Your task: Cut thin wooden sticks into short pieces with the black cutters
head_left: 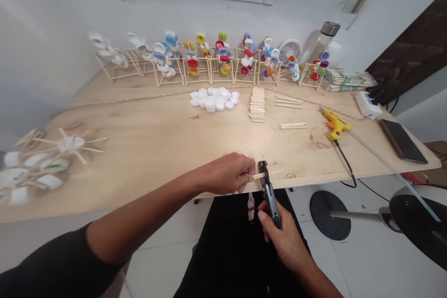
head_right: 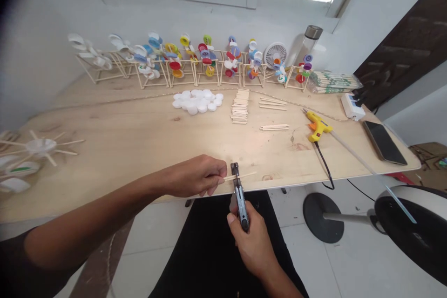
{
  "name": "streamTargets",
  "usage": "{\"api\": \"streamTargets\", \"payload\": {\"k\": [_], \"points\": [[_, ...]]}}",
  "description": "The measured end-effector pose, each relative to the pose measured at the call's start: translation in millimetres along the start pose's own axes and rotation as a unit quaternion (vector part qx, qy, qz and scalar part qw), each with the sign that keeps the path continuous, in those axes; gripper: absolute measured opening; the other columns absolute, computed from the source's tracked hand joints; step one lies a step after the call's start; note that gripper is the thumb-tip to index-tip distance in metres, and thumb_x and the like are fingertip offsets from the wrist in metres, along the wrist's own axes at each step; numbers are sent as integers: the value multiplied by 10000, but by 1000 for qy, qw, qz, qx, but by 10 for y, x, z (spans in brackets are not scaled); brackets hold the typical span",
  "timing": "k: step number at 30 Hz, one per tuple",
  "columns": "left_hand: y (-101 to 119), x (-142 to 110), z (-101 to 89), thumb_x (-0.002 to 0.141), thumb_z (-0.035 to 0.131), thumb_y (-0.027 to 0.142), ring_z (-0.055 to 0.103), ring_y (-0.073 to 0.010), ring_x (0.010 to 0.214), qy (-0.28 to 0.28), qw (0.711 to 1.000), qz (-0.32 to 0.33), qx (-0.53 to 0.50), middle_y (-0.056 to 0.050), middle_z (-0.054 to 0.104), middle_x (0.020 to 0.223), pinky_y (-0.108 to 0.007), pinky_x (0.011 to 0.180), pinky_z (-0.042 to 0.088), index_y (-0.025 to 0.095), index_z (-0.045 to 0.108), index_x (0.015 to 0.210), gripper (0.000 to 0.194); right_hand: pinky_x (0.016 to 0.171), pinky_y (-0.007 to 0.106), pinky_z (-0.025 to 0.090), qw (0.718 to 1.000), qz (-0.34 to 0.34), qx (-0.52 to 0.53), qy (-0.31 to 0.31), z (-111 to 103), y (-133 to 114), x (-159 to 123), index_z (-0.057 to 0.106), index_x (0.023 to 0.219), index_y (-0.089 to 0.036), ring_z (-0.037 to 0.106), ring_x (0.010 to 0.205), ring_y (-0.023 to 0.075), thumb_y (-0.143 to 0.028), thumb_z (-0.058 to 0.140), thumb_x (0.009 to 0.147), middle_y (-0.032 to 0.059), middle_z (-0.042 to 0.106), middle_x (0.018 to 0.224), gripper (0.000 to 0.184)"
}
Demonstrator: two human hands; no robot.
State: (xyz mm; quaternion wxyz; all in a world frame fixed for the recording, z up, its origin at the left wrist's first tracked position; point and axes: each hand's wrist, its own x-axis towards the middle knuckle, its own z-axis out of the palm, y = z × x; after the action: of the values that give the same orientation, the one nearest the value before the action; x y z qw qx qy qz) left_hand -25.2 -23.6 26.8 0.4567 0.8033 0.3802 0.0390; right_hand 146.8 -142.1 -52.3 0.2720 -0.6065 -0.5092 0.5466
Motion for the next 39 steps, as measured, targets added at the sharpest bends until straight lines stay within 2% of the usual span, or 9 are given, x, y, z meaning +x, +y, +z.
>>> {"api": "streamTargets", "payload": {"k": [5, 15, 20, 23, 27, 30, 32, 35, 39], "points": [[-77, 33, -12, 757, 414, 131, 505, -81, 432, -31, 999, -7, -35, 36, 584, 515, -181, 469, 353, 171, 494, 674, 122, 436, 198, 313, 999, 6, -29, 24, 44, 47, 37, 506, 798, -175, 368, 443, 84, -395, 469, 822, -76, 368, 518, 224], [-149, 10, 65, 784, 422, 169, 518, -93, 495, 44, 999, 0, -6, 25, 581, 570, -190, 495, 346, 177, 504, 687, 127, 526, 220, 354, 994, -12, -92, 65, 56, -33, 69, 506, 726, -181, 425, 517, 110, -384, 477, 812, -33, 481, 574, 223], [-197, -98, 92, 806, 410, 192, 542, -94, 559, 86, 994, -22, -67, 6, 602, 666, -209, 544, 401, 171, 516, 709, 145, 530, 226, 365, 994, -5, -88, 64, 66, -32, 73, 532, 740, -175, 450, 532, 123, -388, 480, 805, -16, 523, 588, 228], [-289, -190, 140, 830, 435, 266, 569, -110, 616, 133, 972, -51, -187, -19, 624, 719, -224, 556, 440, 165, 501, 767, 137, 536, 228, 366, 995, 2, -87, 59, 63, -33, 74, 533, 738, -176, 453, 535, 123, -385, 475, 807, -14, 528, 598, 228], [-410, -270, 246, 811, 512, 319, 589, -128, 618, 175, 897, -76, -398, -63, 645, 753, -235, 531, 455, 139, 496, 882, 195, 524, 228, 356, 995, 11, -88, 47, 53, -36, 76, 526, 746, -183, 445, 520, 119, -376, 462, 818, -23, 505, 587, 216], [-435, -280, 312, 798, 541, 329, 587, -125, 618, 188, 843, -94, -496, -70, 636, 762, -226, 524, 452, 129, 514, 919, 235, 504, 223, 349, 996, 13, -81, 46, 52, -33, 77, 527, 746, -184, 439, 506, 116, -363, 466, 816, -29, 486, 574, 202], [-417, -269, 336, 799, 539, 330, 574, -118, 632, 181, 819, -90, -537, -69, 626, 802, -223, 529, 449, 143, 510, 875, 204, 475, 216, 340, 997, 14, -68, 45, 56, -29, 76, 525, 750, -185, 424, 481, 110, -353, 467, 814, -38, 462, 555, 189], [-363, -232, 355, 801, 533, 331, 493, -69, 562, 175, 814, -81, -548, -27, 587, 798, -188, 478, 390, 166, 476, 779, 176, 452, 210, 339, 998, 13, -48, 39, 62, -31, 74, 515, 762, -189, 413, 454, 104, -341, 456, 819, -46, 441, 548, 173], [-292, -142, 388, 781, 557, 340, 325, -29, 456, 183, 854, -88, -479, 53, 447, 626, -164, 421, 265, 168, 419, 689, 240, 498, 218, 357, 997, 7, -59, 40, 55, -43, 78, 501, 739, -194, 449, 491, 115, -311, 455, 815, -39, 473, 567, 147]]}}
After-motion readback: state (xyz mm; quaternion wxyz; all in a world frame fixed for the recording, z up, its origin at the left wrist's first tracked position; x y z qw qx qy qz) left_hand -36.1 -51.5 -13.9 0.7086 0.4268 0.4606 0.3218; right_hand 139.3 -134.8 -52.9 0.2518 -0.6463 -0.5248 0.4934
